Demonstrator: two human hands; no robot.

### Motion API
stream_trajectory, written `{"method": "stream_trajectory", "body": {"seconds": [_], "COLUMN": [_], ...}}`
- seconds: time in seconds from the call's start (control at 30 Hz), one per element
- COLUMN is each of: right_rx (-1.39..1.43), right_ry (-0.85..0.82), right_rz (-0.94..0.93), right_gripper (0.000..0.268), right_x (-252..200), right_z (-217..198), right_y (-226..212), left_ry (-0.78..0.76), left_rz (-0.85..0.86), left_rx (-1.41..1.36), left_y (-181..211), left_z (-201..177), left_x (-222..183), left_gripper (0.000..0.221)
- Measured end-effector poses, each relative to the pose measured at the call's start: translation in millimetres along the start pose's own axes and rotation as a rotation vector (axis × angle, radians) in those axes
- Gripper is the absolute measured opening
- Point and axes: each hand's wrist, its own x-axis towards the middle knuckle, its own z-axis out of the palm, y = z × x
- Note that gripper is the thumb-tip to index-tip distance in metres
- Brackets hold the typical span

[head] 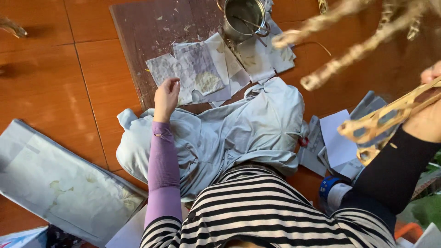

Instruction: Applying paper and adhesive to a woven giraffe frame to create a sculpture.

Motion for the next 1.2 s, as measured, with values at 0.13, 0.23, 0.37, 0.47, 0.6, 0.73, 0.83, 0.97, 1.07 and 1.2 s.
{"method": "stream_trajectory", "body": {"seconds": [0.13,0.23,0.37,0.47,0.6,0.73,0.83,0.97,1.07,1.2], "right_rx": [0.137,0.243,0.35,0.357,0.416,0.092,-0.069,-0.006,-0.1,-0.276], "right_ry": [-0.097,-0.204,-0.237,-0.425,-0.486,-0.366,-0.164,-0.12,-0.102,-0.038], "right_rz": [0.068,0.134,0.184,0.36,0.533,0.576,0.511,0.553,0.618,0.823], "right_gripper": [0.026,0.027,0.03,0.034,0.05,0.065,0.051,0.032,0.032,0.033], "right_x": [42.2,81.6,111.1,132.8,166.9,201.3,197.9,149.4,96.9,34.7], "right_z": [41.9,220.7,294.2,326.2,337.7,305.6,264.2,183.6,136.9,97.3], "right_y": [26.4,118.4,219.4,271.8,315.4,369.9,400.4,426.8,424.8,413.1], "left_ry": [-0.082,-0.214,-0.418,-0.339,-0.31,-0.119,-0.012,0.045,0.158,0.126], "left_rz": [-0.006,-0.06,-0.068,-0.103,0.243,0.302,0.307,0.302,0.474,0.446], "left_rx": [0.149,-0.212,-1.162,-1.519,-1.799,-1.326,-0.985,-0.572,0.012,0.525], "left_y": [-4.4,-66.5,7.7,28.0,-8.3,111.9,201.9,205.5,182.8,117.8], "left_z": [5.1,25.0,-34.9,-81.7,-137.6,-197.3,-225.2,-229.0,-227.4,-228.9], "left_x": [2.4,10.4,-0.5,-11.6,-20.2,-31.1,-24.5,17.1,33.9,42.4], "left_gripper": [0.027,0.036,0.061,0.086,0.075,0.066,0.06,0.07,0.075,0.076]}}
